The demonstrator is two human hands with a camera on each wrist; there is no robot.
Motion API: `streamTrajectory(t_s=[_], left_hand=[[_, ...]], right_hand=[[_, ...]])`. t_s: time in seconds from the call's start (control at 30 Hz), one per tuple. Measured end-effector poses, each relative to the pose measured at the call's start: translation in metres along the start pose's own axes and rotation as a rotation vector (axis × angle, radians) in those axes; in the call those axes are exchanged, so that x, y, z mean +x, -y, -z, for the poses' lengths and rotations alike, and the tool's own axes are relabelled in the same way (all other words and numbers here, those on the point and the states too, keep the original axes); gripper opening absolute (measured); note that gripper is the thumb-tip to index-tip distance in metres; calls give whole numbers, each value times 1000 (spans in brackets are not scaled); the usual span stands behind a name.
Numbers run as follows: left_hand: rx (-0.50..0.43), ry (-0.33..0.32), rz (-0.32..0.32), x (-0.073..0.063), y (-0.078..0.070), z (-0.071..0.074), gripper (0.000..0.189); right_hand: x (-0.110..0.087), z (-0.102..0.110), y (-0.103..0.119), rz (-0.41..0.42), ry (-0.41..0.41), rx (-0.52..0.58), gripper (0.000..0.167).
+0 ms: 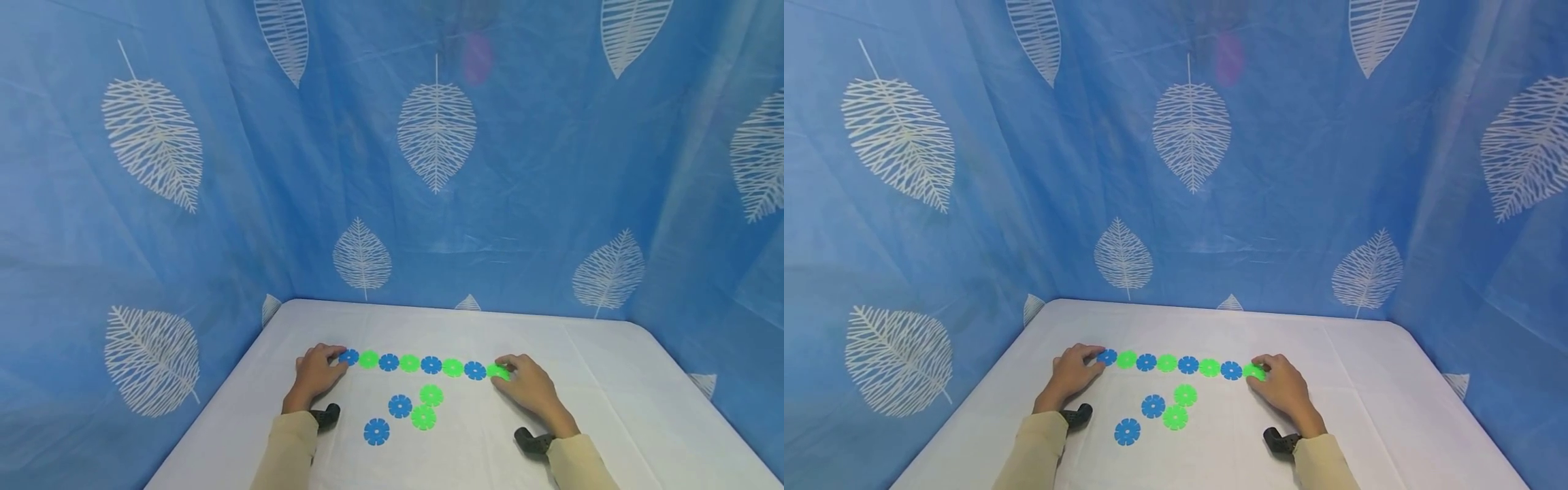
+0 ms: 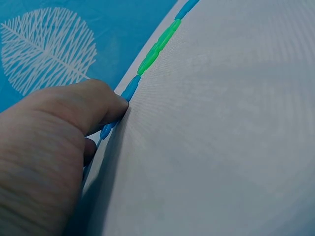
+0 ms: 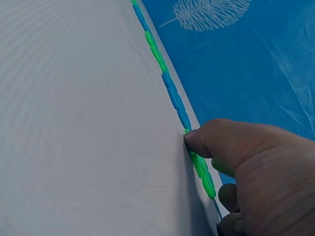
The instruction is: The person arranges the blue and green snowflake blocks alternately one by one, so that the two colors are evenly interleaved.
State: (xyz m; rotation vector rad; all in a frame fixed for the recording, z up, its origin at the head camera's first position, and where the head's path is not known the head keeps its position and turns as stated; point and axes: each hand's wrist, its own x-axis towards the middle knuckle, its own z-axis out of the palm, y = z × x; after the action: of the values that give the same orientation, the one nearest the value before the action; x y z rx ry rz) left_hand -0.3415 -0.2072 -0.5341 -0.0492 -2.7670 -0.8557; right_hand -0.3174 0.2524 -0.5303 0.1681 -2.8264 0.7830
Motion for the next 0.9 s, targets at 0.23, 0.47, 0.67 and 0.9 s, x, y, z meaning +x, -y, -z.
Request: streamTrajectory(t_s=[0.23,0.47,0.67,0.9], left_hand=[[-3,-1,-1,0,-3,4,37],[-10,0,-4,1,-5,7,38],[3,7,3,2,-2,8,37],[4,14,11,-1,-2,3,39]], right_hand=[[3,3,2,63,-19,37,38],[7,8,11,135,16,101,35],[10,11,33,192,59,151,34],[9,19,65,274,95,191,33]])
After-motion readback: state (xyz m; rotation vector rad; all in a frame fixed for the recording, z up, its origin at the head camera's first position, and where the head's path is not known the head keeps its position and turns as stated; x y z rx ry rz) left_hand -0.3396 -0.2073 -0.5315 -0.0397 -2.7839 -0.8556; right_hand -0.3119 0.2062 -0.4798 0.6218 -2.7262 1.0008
